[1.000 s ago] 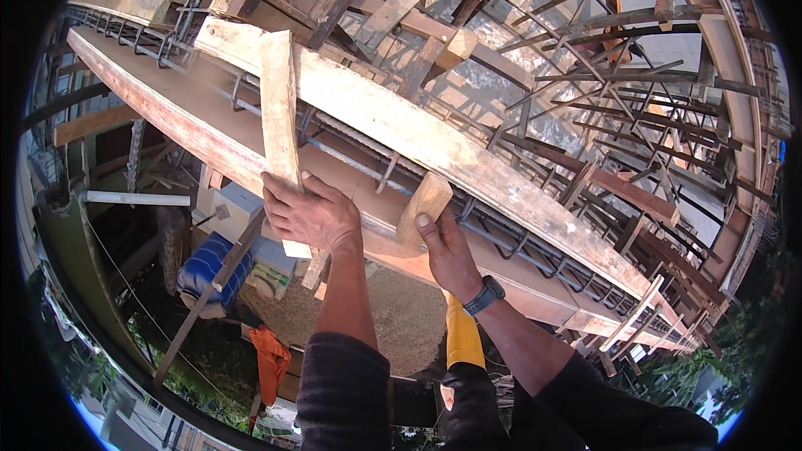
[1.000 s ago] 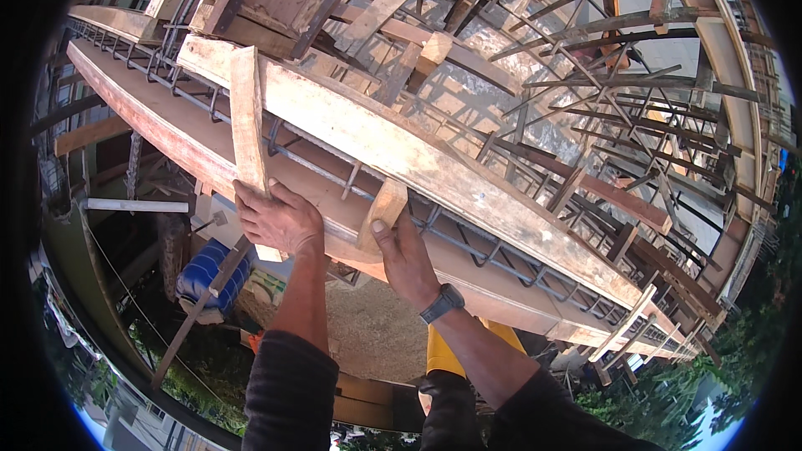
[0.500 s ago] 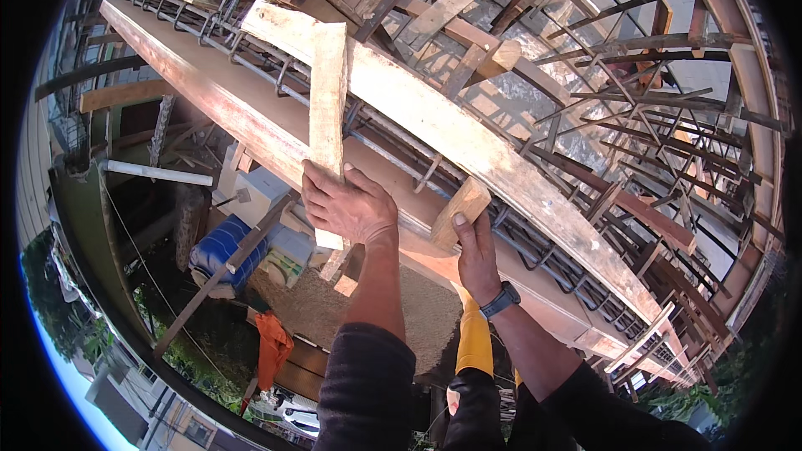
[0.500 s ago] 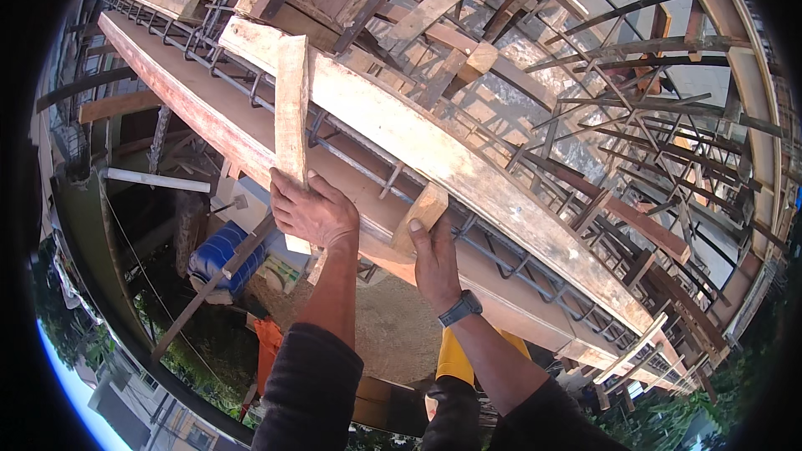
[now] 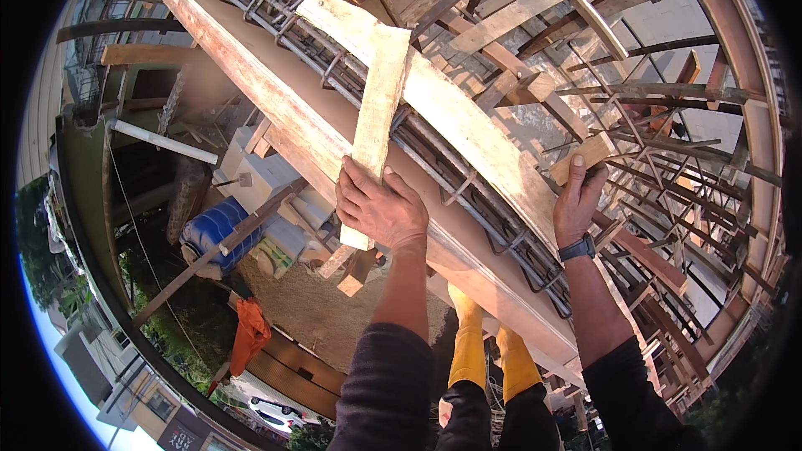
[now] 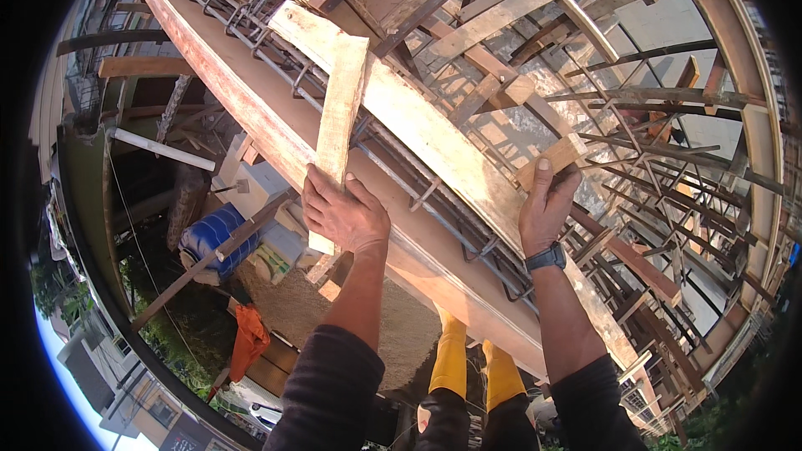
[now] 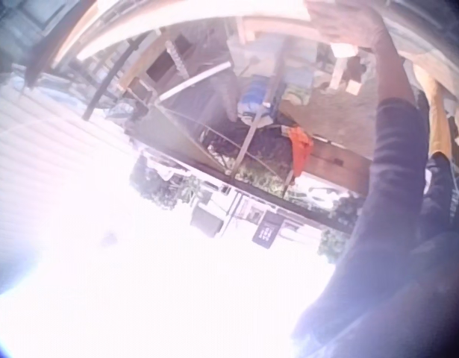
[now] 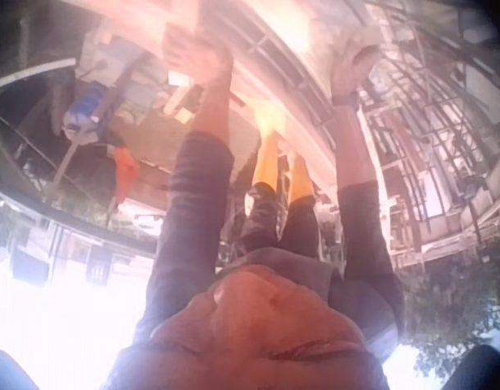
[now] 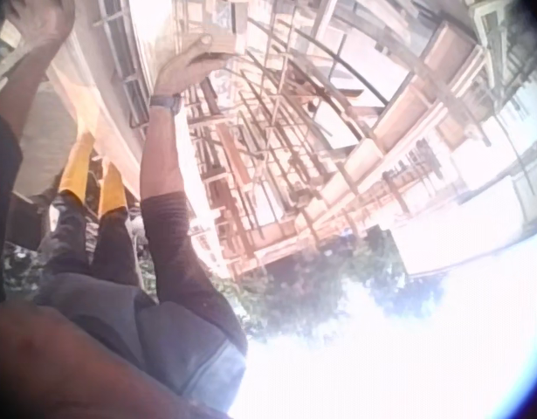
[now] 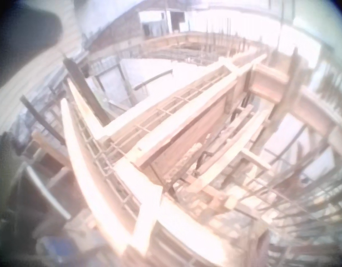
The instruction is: The person assembles wooden concrete forms by hammering nails into boards and positioning wooden spacers around a rebar cage.
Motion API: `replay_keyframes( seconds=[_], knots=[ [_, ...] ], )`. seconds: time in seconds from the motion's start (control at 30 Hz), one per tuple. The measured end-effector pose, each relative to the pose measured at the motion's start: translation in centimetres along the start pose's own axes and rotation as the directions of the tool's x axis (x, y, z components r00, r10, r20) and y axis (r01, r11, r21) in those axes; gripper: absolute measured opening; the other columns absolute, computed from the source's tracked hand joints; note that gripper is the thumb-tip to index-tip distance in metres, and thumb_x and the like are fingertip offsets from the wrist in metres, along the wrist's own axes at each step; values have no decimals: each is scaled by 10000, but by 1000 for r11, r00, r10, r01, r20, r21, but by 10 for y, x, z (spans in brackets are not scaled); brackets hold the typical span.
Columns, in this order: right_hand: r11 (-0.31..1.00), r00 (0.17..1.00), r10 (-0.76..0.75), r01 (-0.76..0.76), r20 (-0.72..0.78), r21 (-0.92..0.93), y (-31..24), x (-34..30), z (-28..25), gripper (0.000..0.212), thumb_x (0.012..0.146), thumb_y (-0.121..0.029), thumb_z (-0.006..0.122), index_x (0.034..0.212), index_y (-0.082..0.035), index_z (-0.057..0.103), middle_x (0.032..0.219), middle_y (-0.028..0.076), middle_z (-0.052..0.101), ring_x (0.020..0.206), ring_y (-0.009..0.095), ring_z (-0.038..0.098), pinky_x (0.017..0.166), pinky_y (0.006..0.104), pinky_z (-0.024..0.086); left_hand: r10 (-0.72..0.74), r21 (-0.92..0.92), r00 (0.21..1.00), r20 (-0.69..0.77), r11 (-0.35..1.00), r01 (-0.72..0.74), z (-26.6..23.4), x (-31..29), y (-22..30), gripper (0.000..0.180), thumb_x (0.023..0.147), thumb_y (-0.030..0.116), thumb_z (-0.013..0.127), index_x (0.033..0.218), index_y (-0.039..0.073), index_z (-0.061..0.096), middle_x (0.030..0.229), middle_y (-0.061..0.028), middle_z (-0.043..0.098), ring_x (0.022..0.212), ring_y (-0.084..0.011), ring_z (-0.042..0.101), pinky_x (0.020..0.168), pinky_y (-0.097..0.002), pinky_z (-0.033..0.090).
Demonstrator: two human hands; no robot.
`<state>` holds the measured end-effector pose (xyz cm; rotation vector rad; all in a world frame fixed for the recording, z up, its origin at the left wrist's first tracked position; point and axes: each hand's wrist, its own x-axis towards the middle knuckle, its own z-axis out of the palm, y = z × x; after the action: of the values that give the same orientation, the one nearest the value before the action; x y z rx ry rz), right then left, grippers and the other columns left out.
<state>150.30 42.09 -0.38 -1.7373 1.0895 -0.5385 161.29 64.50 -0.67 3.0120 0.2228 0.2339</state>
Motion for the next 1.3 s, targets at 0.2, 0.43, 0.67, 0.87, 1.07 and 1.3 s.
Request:
replay_keyframes(
  seconds=[0.2,0.43,0.67,0.87,1.07,1.3],
  knots=[
    [889,999,7,-24,-38,-456,29,-8,-20,588,1041,-496,528,1280,37,463,1120,242,661,1006,362,670,889,431,510,6,-19,1000,1,1000,-6,0,-3,5,656,1005,389,466,1544,35,345,1456,-201,460,1363,-378,401,1140,-524,256],
    [834,996,87,-72,2,-547,13,-7,-11,672,1012,-559,520,1324,35,483,1142,292,667,1043,451,668,884,496,516,7,-51,1000,-8,999,-7,-4,-1,-1,646,1021,403,474,1548,47,359,1457,-207,466,1359,-384,396,1149,-529,244],
    [812,1000,15,-26,-23,-583,15,-2,-11,692,987,-538,572,1342,49,479,1071,302,679,982,471,674,837,519,533,91,-175,988,124,982,-69,-11,-1,-11,670,1014,379,555,1573,80,339,1485,-179,439,1383,-365,372,1166,-548,221],
    [804,992,125,-99,4,-586,11,-8,-9,719,985,-537,571,1384,53,465,1102,296,679,1007,462,674,876,514,530,400,-175,873,279,915,-364,-40,32,-45,725,968,376,642,1568,86,355,1495,-201,419,1378,-391,366,1168,-559,235],
    [827,992,123,-79,41,-557,17,-3,-13,727,994,-531,559,1409,55,449,1212,309,641,1065,457,663,899,506,531,350,-258,895,275,924,-282,-47,34,-37,731,888,412,753,1481,98,463,1358,-173,487,1315,-359,417,1151,-534,272],
    [821,992,116,-63,58,-567,13,-5,-10,749,1003,-546,540,1415,72,443,1294,327,598,1113,476,637,937,504,521,383,-340,891,245,894,-291,-40,49,-22,637,857,313,790,1416,121,552,1313,-134,533,1255,-333,454,1112,-521,322]
  ],
)
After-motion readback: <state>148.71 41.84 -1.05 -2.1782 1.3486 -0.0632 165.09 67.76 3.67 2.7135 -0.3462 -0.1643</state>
